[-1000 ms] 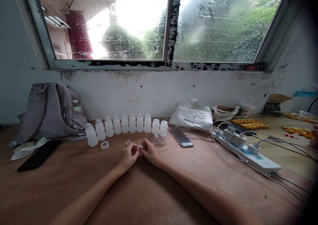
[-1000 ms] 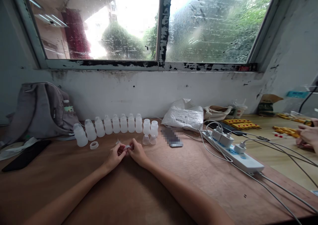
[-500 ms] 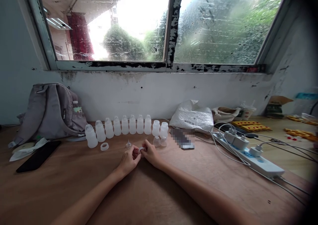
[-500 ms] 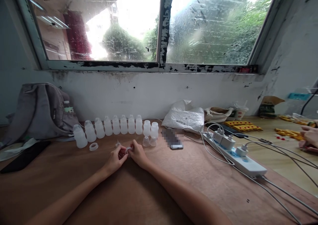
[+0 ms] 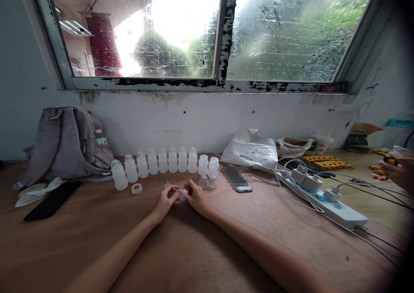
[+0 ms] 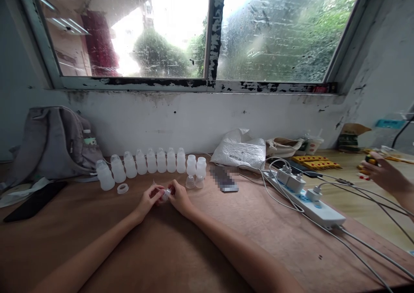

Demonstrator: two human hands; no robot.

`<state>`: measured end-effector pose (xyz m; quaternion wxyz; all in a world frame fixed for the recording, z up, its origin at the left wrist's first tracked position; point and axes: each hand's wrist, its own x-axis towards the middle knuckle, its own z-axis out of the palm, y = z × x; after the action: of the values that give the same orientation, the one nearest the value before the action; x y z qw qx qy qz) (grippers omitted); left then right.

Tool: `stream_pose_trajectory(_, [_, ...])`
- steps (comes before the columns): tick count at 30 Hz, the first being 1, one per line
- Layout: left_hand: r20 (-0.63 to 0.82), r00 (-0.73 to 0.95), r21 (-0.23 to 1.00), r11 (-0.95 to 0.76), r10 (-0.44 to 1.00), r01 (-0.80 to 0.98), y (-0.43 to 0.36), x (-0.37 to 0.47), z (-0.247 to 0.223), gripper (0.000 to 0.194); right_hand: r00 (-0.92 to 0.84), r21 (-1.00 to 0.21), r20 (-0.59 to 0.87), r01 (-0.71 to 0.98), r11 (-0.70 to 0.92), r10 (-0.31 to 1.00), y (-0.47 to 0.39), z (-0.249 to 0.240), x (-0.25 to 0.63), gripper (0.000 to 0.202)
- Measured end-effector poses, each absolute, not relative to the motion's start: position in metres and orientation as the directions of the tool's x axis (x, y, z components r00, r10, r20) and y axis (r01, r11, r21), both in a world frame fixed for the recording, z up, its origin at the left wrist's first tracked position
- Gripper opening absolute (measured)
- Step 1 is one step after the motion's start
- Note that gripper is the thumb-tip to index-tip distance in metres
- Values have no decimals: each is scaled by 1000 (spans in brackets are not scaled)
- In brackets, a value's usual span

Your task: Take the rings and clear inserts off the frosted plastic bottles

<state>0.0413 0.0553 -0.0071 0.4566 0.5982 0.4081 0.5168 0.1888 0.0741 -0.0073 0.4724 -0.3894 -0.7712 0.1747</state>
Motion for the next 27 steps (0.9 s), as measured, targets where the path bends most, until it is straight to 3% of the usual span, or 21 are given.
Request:
stream_pose_trajectory(8, [228, 86, 974, -225, 970, -39, 54, 40, -4, 31, -314, -602, 604, 422, 678, 732, 72, -5, 190, 19])
stream_pose_trajectory(12, [196, 22, 977, -193, 980, -84, 55, 38, -5, 31, -331, -416, 668, 575, 704, 666, 85, 17, 207, 26])
stream_pose_trajectory(15, [186, 8, 978, -184, 983, -94, 57, 37, -7, 32, -286, -178, 707, 813, 554, 647, 108, 45, 227, 24])
stream_pose_trajectory(18, [184, 6, 978, -183, 983, -102, 58, 37, -8, 33, -105, -103, 683, 966, 238, 723, 133, 66, 244, 26])
stream_pose_trajectory(20, [186, 4, 977, -184, 983, -105, 58, 37, -8, 33, -72, -60, 634, 988, 141, 770, 146, 71, 251, 25])
stream_pose_trajectory(27, [189, -17, 974, -190, 982, -125, 56, 38, -7, 34, -119, -56, 604, 980, 191, 788, 149, 68, 250, 15])
